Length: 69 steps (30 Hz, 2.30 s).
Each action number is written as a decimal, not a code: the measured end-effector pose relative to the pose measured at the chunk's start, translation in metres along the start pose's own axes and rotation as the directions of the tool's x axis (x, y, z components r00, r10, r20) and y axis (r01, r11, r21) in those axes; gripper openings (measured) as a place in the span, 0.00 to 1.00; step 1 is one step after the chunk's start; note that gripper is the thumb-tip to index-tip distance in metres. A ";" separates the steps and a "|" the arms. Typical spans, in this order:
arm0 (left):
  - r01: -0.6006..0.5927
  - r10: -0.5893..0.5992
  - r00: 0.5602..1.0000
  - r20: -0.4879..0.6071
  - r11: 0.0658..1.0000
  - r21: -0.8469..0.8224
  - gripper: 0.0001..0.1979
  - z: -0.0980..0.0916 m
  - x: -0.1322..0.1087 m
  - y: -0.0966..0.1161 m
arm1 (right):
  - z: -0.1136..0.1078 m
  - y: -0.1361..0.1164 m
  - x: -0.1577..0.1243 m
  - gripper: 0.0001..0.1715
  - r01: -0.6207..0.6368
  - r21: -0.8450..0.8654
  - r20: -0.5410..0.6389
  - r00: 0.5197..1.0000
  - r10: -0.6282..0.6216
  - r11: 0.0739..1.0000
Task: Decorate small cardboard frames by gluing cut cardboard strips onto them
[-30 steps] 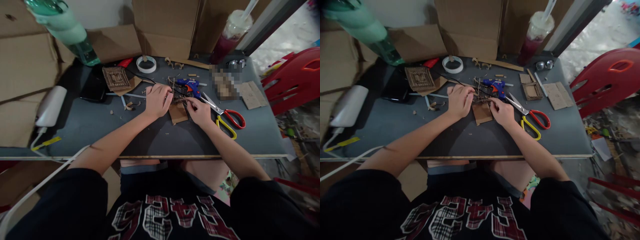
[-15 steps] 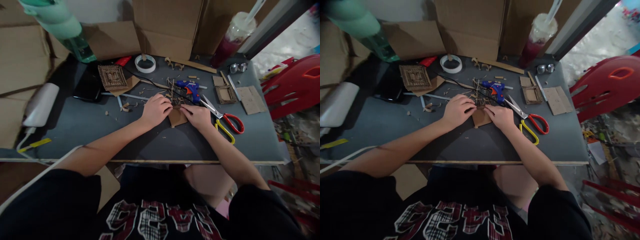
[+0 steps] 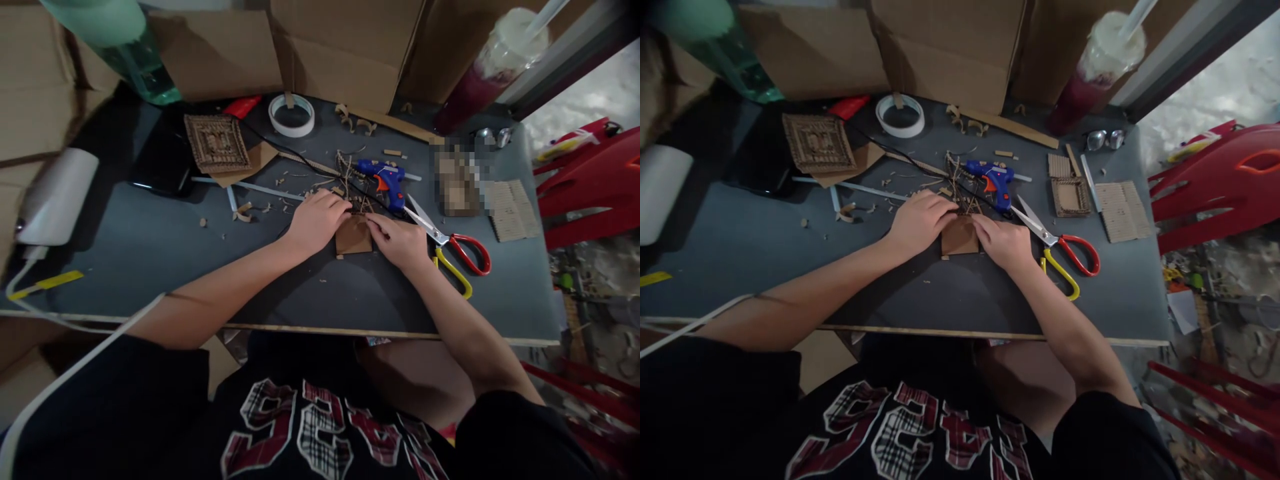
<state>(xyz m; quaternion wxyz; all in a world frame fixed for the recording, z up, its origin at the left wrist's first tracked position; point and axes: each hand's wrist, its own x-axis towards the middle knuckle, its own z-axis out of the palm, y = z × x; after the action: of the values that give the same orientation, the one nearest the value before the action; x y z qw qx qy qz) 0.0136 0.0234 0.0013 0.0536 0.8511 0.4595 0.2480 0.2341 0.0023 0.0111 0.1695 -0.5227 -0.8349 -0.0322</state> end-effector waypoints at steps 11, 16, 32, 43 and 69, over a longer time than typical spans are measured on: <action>-0.232 0.251 0.966 0.059 0.946 -0.226 0.10 -0.005 0.002 -0.014 | -0.004 0.001 -0.004 0.20 -0.022 0.239 0.023 1.000 0.017 0.971; -0.314 0.317 0.948 0.002 0.941 -0.127 0.12 -0.009 -0.003 -0.013 | -0.004 -0.001 -0.005 0.19 0.088 0.221 -0.075 0.995 -0.073 0.971; -0.405 0.402 0.914 0.051 0.904 0.135 0.14 -0.025 -0.015 -0.025 | -0.007 -0.057 0.001 0.23 0.117 -0.227 0.015 0.993 -0.117 0.967; -0.428 0.437 0.895 -0.086 0.897 0.110 0.12 -0.028 -0.019 -0.040 | -0.002 -0.043 -0.003 0.17 0.216 -0.143 -0.036 0.974 -0.223 0.966; -0.576 0.595 0.742 -0.310 0.802 0.161 0.03 -0.038 -0.029 -0.035 | -0.004 -0.024 0.006 0.20 0.247 0.364 -0.077 0.969 -0.235 0.898</action>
<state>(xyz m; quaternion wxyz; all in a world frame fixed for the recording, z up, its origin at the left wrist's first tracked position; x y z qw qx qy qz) -0.0436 0.0146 0.0125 -0.1317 0.8960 0.1779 0.3851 0.2121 -0.0045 0.0197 0.2728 -0.3731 -0.8814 0.0974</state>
